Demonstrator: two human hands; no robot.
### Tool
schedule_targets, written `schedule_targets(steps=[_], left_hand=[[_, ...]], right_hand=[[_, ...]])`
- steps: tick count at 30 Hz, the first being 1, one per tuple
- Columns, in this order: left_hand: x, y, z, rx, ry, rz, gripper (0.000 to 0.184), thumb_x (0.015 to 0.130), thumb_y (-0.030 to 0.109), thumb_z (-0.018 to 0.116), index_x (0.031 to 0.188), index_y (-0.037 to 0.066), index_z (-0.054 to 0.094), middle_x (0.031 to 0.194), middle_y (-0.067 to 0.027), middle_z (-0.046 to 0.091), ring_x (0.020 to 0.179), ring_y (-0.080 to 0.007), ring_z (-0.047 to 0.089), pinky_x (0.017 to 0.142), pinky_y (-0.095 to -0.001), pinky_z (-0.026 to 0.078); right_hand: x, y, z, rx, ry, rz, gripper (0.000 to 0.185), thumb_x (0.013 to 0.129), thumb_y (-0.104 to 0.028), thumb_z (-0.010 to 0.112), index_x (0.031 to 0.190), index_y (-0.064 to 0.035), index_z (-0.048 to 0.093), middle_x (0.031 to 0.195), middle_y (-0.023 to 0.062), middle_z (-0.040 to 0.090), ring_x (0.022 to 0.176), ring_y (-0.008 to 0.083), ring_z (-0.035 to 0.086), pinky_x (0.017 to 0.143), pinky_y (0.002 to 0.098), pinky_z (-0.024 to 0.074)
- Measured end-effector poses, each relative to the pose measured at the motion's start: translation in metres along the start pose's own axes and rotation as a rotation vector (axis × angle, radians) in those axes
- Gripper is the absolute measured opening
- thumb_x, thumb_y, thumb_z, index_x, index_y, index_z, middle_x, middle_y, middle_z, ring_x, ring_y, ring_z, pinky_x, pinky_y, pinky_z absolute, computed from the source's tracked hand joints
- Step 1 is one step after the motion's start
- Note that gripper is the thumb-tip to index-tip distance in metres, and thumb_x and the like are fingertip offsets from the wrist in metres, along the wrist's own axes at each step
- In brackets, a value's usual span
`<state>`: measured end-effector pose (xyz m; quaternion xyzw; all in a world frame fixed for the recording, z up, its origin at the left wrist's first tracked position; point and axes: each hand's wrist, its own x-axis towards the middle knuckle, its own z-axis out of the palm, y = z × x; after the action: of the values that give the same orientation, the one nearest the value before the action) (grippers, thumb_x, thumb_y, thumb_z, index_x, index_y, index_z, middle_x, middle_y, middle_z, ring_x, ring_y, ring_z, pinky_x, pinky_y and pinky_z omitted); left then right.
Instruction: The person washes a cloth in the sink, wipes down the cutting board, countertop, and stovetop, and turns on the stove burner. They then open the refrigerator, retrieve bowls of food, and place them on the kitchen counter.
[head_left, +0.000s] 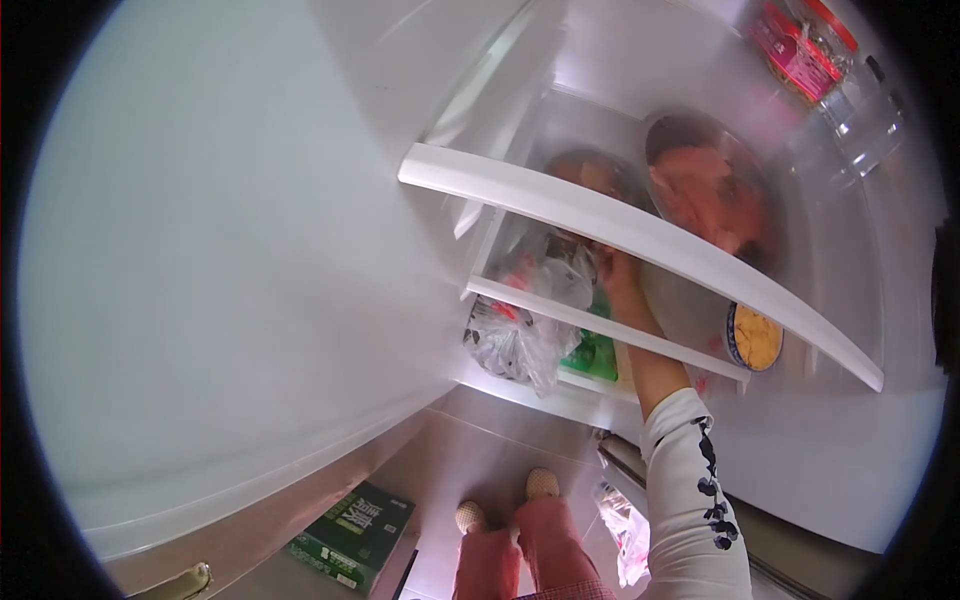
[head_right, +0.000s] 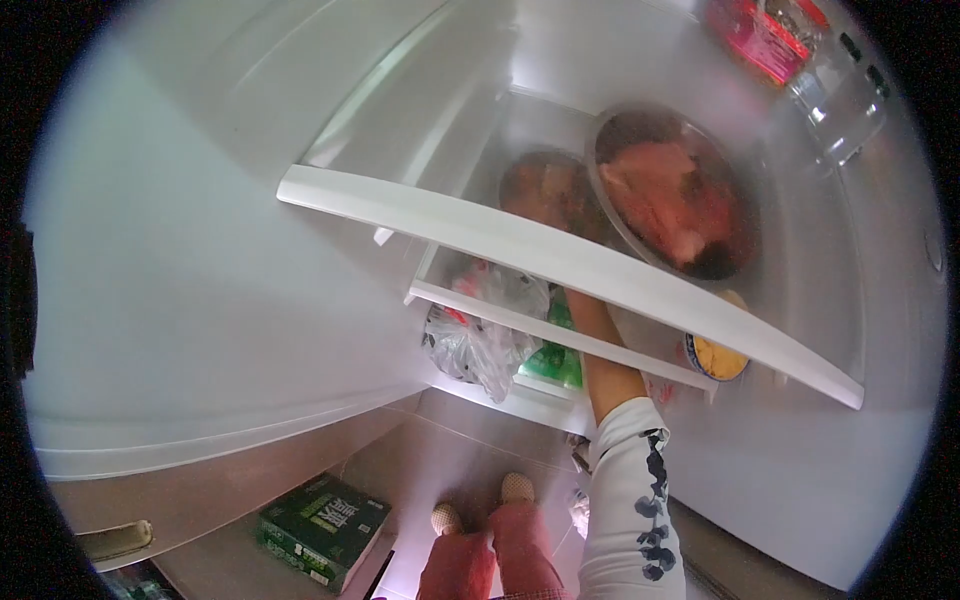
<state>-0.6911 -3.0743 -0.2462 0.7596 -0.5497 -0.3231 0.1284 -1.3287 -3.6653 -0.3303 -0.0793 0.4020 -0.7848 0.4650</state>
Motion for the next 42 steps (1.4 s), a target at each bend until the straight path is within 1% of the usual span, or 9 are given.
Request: schedule_targets(steps=[6,12,14,18,25,28,32,38,42], left_hand=[[0.002,0.033,-0.015,-0.004,-0.096,-0.063,0.02,0.078,0.001,0.055,0.097,-0.002,0.059,0.094,-0.0123,0.061,0.082,-0.0206,0.056,0.072,-0.0293,0.047],[0.033,0.115,-0.025,-0.045,-0.232,-0.099,0.018,0.083,0.009,0.053,0.096,-0.001,0.06,0.102,-0.0137,0.06,0.095,-0.0279,0.054,0.084,-0.0371,0.043],[0.05,0.129,-0.019,-0.16,-0.219,-0.008,0.022,0.077,0.013,0.059,0.097,0.004,0.058,0.092,-0.0139,0.059,0.085,-0.0277,0.059,0.072,-0.0362,0.049],[0.085,0.217,-0.019,-0.478,-0.297,0.034,0.02,0.083,0.01,0.057,0.102,0.004,0.055,0.089,-0.0065,0.059,0.083,-0.016,0.058,0.075,-0.0282,0.047],[0.139,0.298,-0.028,-1.132,-0.676,-0.242,0.068,0.076,-0.001,0.06,0.134,0.008,0.025,0.12,-0.009,0.045,0.111,-0.0174,0.045,0.086,-0.0299,0.045],[0.141,0.292,-0.029,-1.395,-0.753,-0.088,0.072,0.071,-0.006,0.059,0.134,0.007,0.026,0.126,-0.0093,0.042,0.118,-0.018,0.04,0.089,-0.0314,0.043],[0.124,0.253,-0.044,-1.338,-0.531,-0.146,0.068,0.064,-0.011,0.057,0.127,0.005,0.037,0.121,-0.0078,0.048,0.11,-0.0191,0.049,0.092,-0.0306,0.041],[0.1,0.206,-0.055,-1.434,-0.428,-0.168,0.065,0.063,-0.015,0.053,0.123,0.007,0.042,0.109,-0.0068,0.053,0.098,-0.0197,0.055,0.089,-0.0318,0.044],[0.084,0.214,-0.074,-1.532,-0.24,-0.382,0.07,0.06,-0.016,0.053,0.123,0.011,0.041,0.109,-0.0058,0.053,0.099,-0.0207,0.054,0.091,-0.0325,0.043]], right_hand=[[-0.072,-0.052,0.05,-0.069,0.122,0.066,0.013,0.08,-0.025,0.059,0.084,-0.0129,0.055,0.064,0.0013,0.056,0.044,0.0116,0.05,0.034,0.0215,0.0349],[-0.191,-0.067,0.047,-0.122,0.242,-0.021,0.005,0.071,-0.004,0.054,0.075,-0.0053,0.053,0.062,0.0052,0.054,0.042,0.0139,0.045,0.033,0.0227,0.0309],[-0.233,-0.061,0.032,-0.105,0.312,-0.042,0.009,0.066,0.003,0.054,0.072,-0.0038,0.053,0.061,0.005,0.053,0.04,0.0137,0.043,0.033,0.0234,0.0294],[-0.338,-0.049,0.031,-0.336,0.506,0.029,0.011,0.064,0.006,0.054,0.071,-0.0024,0.052,0.063,0.0041,0.053,0.044,0.0128,0.046,0.033,0.0246,0.0306],[-0.505,-0.054,0.054,-0.295,0.484,0.264,0.02,0.061,0.01,0.054,0.078,-0.0009,0.057,0.067,0.0038,0.055,0.053,0.0114,0.052,0.042,0.0229,0.0385],[-0.544,-0.058,0.054,-0.422,0.327,0.417,0.022,0.062,0.01,0.055,0.081,-0.0001,0.058,0.068,0.003,0.056,0.053,0.0113,0.052,0.043,0.0223,0.0386],[-0.562,-0.057,0.056,-0.506,0.206,0.538,0.024,0.066,0.005,0.059,0.09,0.0011,0.061,0.073,0.0047,0.06,0.057,0.0135,0.057,0.05,0.0229,0.0448],[-0.502,-0.083,0.055,-0.38,-0.631,0.947,0.039,0.073,-0.011,0.067,0.11,-0.0031,0.055,0.091,0.005,0.06,0.079,0.0131,0.057,0.068,0.0256,0.0476],[-0.404,-0.049,0.051,-0.753,-0.085,0.406,0.083,0.07,-0.02,0.072,0.135,0.0002,0.024,0.115,0.0162,0.051,0.097,0.0246,0.055,0.084,0.0332,0.0455]])
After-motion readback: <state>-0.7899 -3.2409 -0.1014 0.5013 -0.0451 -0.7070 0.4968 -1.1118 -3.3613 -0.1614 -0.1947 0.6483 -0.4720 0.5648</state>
